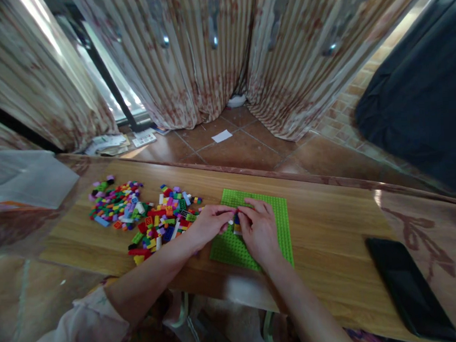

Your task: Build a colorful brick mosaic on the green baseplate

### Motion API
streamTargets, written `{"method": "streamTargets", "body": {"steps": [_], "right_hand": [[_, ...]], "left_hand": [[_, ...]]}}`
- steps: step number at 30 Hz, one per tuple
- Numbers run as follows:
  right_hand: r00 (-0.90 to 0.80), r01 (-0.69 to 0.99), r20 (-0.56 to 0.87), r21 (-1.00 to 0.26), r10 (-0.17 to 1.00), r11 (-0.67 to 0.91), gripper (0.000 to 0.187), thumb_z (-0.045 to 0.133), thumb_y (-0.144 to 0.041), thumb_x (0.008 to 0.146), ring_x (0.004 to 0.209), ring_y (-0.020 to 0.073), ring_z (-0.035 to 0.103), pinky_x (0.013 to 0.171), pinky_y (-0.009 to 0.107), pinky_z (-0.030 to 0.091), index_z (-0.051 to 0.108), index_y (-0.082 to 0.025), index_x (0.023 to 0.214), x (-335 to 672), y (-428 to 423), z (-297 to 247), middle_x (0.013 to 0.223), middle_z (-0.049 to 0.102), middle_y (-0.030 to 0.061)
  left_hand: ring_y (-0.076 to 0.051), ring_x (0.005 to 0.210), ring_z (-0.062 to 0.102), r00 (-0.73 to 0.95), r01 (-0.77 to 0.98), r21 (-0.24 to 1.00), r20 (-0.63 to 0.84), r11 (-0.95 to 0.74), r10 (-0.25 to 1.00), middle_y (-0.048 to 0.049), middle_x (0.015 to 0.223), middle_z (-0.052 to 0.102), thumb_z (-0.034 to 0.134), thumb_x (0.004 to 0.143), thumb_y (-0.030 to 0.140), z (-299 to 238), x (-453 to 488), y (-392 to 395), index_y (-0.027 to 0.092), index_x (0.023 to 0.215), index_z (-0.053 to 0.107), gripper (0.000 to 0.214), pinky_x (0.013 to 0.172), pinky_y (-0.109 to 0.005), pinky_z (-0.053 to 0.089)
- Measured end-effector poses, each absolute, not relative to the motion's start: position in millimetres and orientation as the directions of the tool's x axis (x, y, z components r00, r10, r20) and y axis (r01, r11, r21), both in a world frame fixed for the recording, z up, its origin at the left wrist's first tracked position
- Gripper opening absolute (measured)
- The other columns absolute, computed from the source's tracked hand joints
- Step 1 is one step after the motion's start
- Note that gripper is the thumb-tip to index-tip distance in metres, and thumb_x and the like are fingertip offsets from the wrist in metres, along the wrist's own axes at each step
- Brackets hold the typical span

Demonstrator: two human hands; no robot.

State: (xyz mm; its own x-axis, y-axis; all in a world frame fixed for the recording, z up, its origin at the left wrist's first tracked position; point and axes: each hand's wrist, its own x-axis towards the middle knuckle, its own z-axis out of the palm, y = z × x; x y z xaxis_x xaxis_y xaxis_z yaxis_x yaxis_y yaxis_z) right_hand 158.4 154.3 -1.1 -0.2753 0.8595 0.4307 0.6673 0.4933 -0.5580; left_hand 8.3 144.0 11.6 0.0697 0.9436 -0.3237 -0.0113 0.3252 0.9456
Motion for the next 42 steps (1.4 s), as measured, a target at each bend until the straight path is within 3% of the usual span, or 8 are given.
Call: {"method": "streamTargets", "body": {"steps": [10,19,24,28,33,42], "right_hand": [[-0.25,0.593,0.433,-0.638,0.866,0.491,0.018,0.056,-0.03,0.087,0.091,0.0234,0.06,0.085,0.042,0.048,0.073,-0.023,0.088,162,156,5,0.092,0.071,0.0069],[-0.055,0.492,0.335,-0.811,0.941,0.318,0.017,0.065,-0.036,0.079,0.077,0.018,0.063,0.07,0.033,0.052,0.072,-0.022,0.084,176,167,3,0.087,0.068,0.004],[0.009,0.379,0.262,-0.894,0.965,0.239,0.02,0.07,-0.038,0.073,0.083,0.0202,0.064,0.076,0.036,0.053,0.073,-0.022,0.083,181,173,1,0.09,0.068,0.0051],[-0.04,0.311,0.161,-0.936,0.986,0.165,0.024,0.062,-0.04,0.08,0.085,0.0203,0.066,0.079,0.038,0.055,0.073,-0.022,0.09,183,172,3,0.098,0.069,0.0068],[-0.089,0.363,0.145,-0.917,0.985,0.168,0.023,0.059,-0.037,0.082,0.086,0.0209,0.067,0.08,0.038,0.054,0.072,-0.022,0.092,187,174,0,0.095,0.07,0.0067],[-0.266,0.572,0.338,-0.698,0.903,0.43,0.016,0.056,-0.024,0.085,0.082,0.0178,0.065,0.077,0.031,0.052,0.071,-0.022,0.083,178,169,9,0.087,0.07,0.004]], "left_hand": [[-0.006,0.039,0.033,0.145,-0.134,0.946,-0.275,0.294,0.95,0.0066,0.043,0.042,0.056,0.078,0.023,13,10,142,0.012,0.07,0.065,0.016,0.043,-0.022,0.021],[-0.006,0.042,0.038,0.107,-0.128,0.933,-0.323,0.335,0.94,0.0057,0.047,0.047,0.057,0.076,0.019,13,10,144,0.01,0.091,0.071,0.022,0.045,-0.02,0.025],[-0.006,0.041,0.037,0.105,-0.127,0.93,-0.333,0.345,0.937,0.0058,0.046,0.047,0.056,0.077,0.018,16,9,144,0.008,0.093,0.07,0.024,0.044,-0.02,0.026],[-0.006,0.04,0.036,0.1,-0.104,0.932,-0.336,0.346,0.936,0.0065,0.043,0.045,0.056,0.078,0.018,21,8,145,0.007,0.093,0.071,0.024,0.043,-0.02,0.023],[-0.006,0.04,0.035,0.086,-0.062,0.945,-0.315,0.32,0.945,0.0065,0.044,0.046,0.056,0.078,0.018,23,7,146,0.006,0.095,0.071,0.025,0.043,-0.02,0.024],[-0.008,0.045,0.04,0.104,0.072,0.978,-0.204,0.197,0.973,0.0041,0.049,0.052,0.054,0.08,0.021,10,8,148,0.011,0.095,0.073,0.026,0.048,-0.021,0.032]]}}
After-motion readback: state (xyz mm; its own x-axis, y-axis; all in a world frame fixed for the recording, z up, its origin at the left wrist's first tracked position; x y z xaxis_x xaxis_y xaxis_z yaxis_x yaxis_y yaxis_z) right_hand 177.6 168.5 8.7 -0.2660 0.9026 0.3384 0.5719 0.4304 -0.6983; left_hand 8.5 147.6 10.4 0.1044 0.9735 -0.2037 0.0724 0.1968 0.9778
